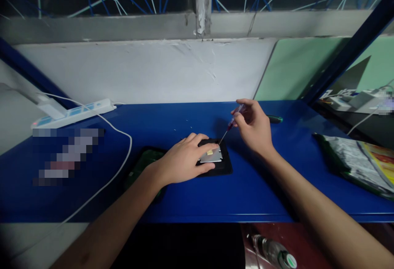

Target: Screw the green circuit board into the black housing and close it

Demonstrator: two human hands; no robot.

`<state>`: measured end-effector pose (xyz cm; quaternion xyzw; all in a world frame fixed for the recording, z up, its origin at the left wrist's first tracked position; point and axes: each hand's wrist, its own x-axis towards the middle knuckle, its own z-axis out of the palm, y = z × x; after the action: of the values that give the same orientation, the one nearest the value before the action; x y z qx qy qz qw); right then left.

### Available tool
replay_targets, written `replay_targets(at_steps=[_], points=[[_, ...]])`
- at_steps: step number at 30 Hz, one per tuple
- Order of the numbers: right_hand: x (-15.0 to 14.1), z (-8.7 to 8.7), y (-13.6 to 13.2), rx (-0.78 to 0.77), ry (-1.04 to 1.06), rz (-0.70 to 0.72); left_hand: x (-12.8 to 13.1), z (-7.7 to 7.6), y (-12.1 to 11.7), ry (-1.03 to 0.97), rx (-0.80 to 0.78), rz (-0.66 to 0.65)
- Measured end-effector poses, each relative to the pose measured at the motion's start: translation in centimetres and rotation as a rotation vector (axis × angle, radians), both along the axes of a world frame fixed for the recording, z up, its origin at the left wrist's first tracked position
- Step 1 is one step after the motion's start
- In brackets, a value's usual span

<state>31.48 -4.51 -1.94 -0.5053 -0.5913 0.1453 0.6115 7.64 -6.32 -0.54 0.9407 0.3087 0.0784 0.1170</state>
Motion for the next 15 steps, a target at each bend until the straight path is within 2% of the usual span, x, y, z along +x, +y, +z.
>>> replay_targets(at_steps=[9, 15], points=[[-0.55, 0.29, -0.76, 0.053, -0.065, -0.007, 0.01, -0.42, 0.10, -0.022, 0.011, -0.003], [-0.52, 0.38, -0.64, 0.040, -0.041, 0.023, 0.08, -0.12, 0.03, -0.006, 0.004, 0.000]])
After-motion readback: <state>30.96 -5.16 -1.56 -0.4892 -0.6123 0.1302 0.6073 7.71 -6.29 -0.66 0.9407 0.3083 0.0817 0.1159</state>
